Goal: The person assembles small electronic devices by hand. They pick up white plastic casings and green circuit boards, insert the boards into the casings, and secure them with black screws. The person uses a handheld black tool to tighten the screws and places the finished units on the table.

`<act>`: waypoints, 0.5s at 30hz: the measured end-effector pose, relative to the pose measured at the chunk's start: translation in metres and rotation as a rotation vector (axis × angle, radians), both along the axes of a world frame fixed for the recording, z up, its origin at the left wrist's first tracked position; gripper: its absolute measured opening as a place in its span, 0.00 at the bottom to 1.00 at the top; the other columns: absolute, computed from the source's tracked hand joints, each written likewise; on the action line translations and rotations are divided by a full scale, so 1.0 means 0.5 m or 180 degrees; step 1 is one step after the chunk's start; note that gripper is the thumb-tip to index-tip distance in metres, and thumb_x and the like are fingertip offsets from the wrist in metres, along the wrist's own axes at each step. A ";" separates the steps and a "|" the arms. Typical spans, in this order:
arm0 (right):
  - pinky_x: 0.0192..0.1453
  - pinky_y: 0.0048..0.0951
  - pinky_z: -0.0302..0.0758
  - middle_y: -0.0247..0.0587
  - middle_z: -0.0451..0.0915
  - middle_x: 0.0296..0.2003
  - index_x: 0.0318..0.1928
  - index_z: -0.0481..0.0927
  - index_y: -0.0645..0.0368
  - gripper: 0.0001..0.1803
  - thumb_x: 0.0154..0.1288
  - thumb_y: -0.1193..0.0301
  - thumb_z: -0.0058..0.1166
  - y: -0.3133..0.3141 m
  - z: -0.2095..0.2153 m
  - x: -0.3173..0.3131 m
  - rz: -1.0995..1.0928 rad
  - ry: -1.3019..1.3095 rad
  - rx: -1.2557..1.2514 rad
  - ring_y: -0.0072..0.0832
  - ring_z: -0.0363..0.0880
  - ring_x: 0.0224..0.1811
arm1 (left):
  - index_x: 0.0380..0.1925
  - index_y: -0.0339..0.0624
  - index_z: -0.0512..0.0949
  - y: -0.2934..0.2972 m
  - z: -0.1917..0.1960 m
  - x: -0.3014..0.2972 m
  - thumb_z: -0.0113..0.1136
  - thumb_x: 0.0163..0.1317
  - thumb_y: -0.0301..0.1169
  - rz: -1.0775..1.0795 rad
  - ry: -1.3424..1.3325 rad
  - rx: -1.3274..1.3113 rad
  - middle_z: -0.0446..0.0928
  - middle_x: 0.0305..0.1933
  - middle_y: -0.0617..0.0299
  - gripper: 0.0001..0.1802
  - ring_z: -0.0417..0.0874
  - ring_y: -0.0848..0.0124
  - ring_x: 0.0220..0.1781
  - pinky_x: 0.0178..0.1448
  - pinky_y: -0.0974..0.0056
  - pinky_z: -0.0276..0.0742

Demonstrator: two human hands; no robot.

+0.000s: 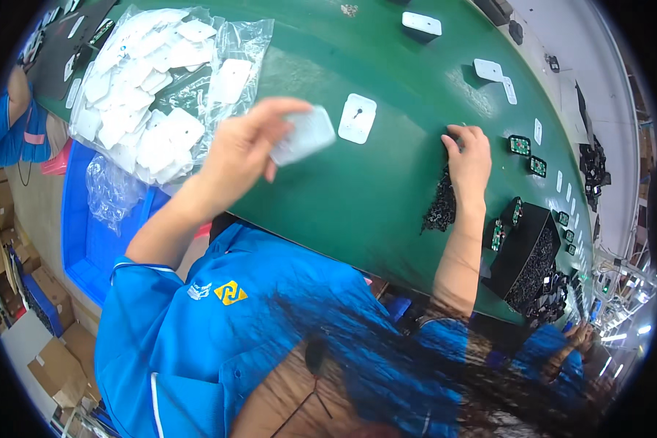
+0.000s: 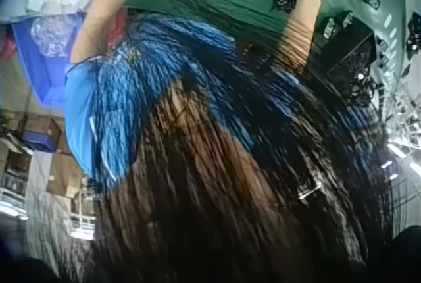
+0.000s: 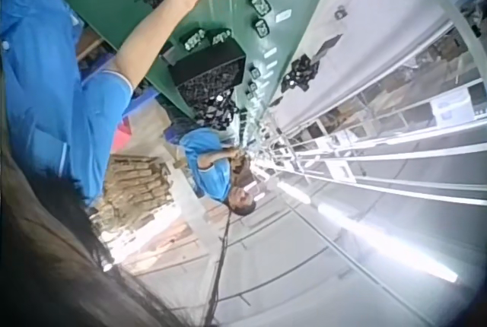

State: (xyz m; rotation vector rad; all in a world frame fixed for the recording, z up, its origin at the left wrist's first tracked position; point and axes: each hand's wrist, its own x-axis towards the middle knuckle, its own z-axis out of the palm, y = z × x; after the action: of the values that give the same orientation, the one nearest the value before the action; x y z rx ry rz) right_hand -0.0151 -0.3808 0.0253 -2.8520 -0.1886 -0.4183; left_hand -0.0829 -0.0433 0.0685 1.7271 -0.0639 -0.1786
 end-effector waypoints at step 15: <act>0.45 0.34 0.74 0.39 0.81 0.39 0.46 0.78 0.55 0.09 0.67 0.74 0.48 0.053 0.035 -0.094 -0.0289 0.0460 0.2598 0.33 0.79 0.41 | 0.48 0.44 0.79 -0.116 -0.063 -0.003 0.50 0.65 0.23 -0.0871 -0.0704 0.0188 0.74 0.33 0.62 0.14 0.76 0.77 0.23 0.26 0.74 0.72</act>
State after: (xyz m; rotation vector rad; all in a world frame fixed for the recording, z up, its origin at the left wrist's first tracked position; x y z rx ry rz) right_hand -0.0621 -0.3544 0.0430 -2.0744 0.1204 -0.2267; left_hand -0.0846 -0.1011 0.0369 1.7872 -0.4630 -0.1911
